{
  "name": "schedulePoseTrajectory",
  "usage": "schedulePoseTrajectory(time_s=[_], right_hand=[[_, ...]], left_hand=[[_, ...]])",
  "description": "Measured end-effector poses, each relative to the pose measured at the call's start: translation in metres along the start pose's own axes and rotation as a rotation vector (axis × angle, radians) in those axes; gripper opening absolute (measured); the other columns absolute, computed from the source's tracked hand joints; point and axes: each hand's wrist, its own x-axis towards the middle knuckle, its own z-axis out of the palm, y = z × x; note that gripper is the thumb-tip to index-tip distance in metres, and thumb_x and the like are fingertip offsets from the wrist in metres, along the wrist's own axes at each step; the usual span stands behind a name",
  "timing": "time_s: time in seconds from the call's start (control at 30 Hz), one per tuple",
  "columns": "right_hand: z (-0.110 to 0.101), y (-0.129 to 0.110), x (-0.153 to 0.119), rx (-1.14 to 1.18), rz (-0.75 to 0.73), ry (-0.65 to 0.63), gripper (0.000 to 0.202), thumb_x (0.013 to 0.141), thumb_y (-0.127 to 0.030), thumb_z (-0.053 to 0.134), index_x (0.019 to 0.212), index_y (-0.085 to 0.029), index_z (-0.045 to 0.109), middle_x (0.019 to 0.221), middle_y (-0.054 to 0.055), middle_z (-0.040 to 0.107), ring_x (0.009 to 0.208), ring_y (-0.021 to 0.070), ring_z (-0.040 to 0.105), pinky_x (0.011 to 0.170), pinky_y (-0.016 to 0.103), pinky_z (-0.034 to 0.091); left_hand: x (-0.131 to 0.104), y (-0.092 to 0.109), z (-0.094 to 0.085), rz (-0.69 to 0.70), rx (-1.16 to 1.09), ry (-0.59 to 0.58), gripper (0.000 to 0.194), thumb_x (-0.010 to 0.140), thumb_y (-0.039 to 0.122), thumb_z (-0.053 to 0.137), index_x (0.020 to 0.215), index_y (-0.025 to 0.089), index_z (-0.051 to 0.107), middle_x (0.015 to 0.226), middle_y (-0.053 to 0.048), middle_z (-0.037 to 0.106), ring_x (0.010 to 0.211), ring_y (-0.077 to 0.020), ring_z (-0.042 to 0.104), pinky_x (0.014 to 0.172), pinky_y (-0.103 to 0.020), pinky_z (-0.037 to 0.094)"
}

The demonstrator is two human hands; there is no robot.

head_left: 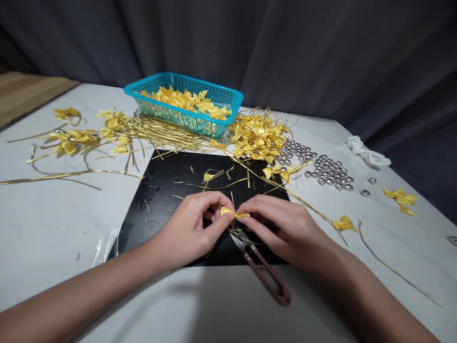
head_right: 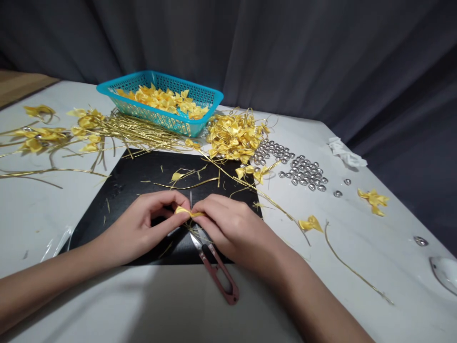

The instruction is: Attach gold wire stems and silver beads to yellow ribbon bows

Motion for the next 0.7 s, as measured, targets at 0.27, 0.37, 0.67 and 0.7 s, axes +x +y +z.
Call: schedulePoseTrajectory(time_s=[0.27,0.37,0.67,0.7], right_hand=[[0.0008,-0.0008,0.0002,0.01,0.011,0.008,0.012,0.089,-0.013,0.047,0.087,-0.014,0.06,0.077,0.003,0.062,0.069,0.008,0.057,0.063,0.017,0.045],[0.0008,-0.0011,0.0006,0.004,0.013,0.008,0.012,0.089,-0.013,0.048,0.087,-0.014,0.06,0.078,0.003,0.063,0.069,0.0081,0.058,0.061,0.016,0.045],[0.0028,0.0003,-0.0008,0.008,0.01,0.024,0.011,0.088,-0.012,0.049,0.088,-0.013,0.06,0.078,0.003,0.062,0.07,0.0073,0.057,0.064,0.016,0.044],[0.003,0.0005,-0.001,0.008,0.008,0.027,0.011,0.088,-0.012,0.049,0.088,-0.013,0.06,0.078,0.003,0.062,0.07,0.0073,0.057,0.064,0.016,0.044]], left_hand=[[0.0003,-0.0001,0.0006,0.003,0.013,0.009,0.014,0.082,0.026,0.049,0.077,0.016,0.058,0.07,-0.001,0.059,0.065,-0.0131,0.054,0.058,-0.022,0.041],[0.0,-0.0003,0.0004,0.002,0.008,-0.003,0.014,0.082,0.026,0.049,0.077,0.016,0.057,0.069,0.0,0.058,0.064,-0.0129,0.053,0.056,-0.022,0.041],[0.001,-0.0004,0.0005,0.003,-0.013,0.009,0.014,0.082,0.025,0.049,0.077,0.016,0.057,0.07,0.0,0.058,0.065,-0.0129,0.053,0.058,-0.023,0.041],[0.001,-0.0002,0.0005,0.002,-0.01,0.011,0.013,0.081,0.025,0.049,0.077,0.016,0.057,0.07,0.0,0.059,0.065,-0.0129,0.053,0.058,-0.023,0.041]])
